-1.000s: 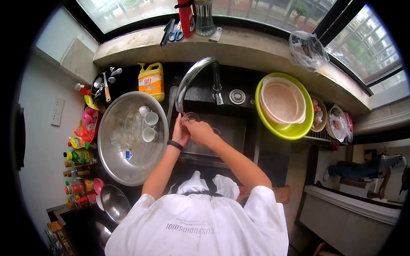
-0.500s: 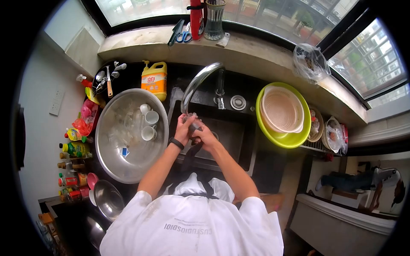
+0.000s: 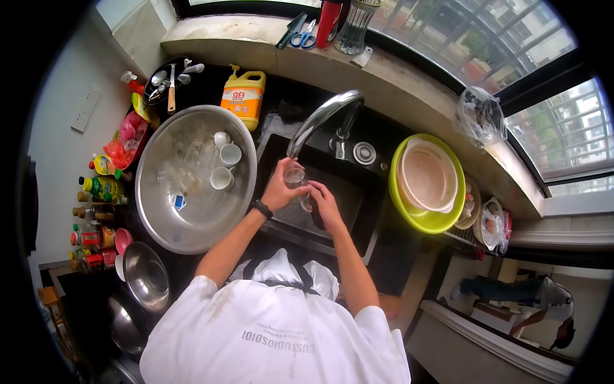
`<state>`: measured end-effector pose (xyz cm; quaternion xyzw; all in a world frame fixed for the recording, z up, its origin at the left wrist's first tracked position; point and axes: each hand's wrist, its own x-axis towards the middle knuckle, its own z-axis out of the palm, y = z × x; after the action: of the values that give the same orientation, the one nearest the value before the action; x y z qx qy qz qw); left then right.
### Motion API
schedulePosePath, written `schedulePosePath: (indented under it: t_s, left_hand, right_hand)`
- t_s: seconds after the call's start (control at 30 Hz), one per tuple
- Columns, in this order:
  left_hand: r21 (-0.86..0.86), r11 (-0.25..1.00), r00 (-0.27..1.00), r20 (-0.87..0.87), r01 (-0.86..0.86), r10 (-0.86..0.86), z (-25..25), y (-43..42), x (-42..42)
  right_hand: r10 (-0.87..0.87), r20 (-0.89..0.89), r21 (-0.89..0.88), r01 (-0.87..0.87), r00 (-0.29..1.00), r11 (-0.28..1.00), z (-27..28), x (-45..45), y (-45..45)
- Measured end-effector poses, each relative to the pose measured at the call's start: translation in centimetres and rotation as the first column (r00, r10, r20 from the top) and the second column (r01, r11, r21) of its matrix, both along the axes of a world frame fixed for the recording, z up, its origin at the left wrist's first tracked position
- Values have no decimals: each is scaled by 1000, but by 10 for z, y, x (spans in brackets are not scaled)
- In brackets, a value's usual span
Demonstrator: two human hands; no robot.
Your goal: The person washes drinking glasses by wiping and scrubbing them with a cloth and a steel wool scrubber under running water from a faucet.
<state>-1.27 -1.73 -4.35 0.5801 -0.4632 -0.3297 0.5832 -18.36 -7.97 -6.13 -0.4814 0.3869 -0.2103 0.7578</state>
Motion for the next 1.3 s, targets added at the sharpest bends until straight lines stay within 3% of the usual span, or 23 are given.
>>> schedulePosePath:
  t_s: [0.07,0.13,0.27,0.33,0.4,0.47,0.57,1.0,1.07,1.2,1.27,1.3]
  left_hand:
    - [-7,1000,1000,3,-14,14,2,3,-2]
    - [-13,1000,1000,17,-16,16,6,5,2]
    - [32,993,994,-27,110,-109,8,14,10]
    - [-1,991,946,299,133,-126,10,19,15]
    - [-30,981,962,204,194,-184,1,24,14]
    - [-79,969,969,-52,235,-240,-13,27,16]
    - [-56,983,975,-132,174,-180,-10,31,7]
    - [-65,996,997,65,52,-48,2,22,-3]
    - [-52,998,996,78,34,-29,0,19,-5]
    - [-45,997,993,107,56,-51,3,18,-7]
    - [63,998,996,-87,28,-23,2,16,-9]
    - [62,998,996,-87,30,-25,0,15,-8]
  right_hand:
    - [54,-1,91,-53,999,994,2,0,5]
    - [42,107,316,-74,993,946,12,7,12]
    - [80,245,402,-176,966,899,31,17,14]
    - [81,197,341,-146,977,929,22,22,12]
    - [75,147,280,-114,986,953,10,23,10]
    - [75,190,234,-119,979,965,-1,22,4]
    - [119,205,236,-167,971,957,10,20,4]
    - [60,349,176,-129,935,976,15,24,11]
    - [16,141,16,-19,990,1000,14,24,17]
    - [-11,143,78,0,990,997,15,20,14]
    - [62,93,143,-74,994,987,25,18,10]
    - [59,93,142,-72,994,987,25,18,10]
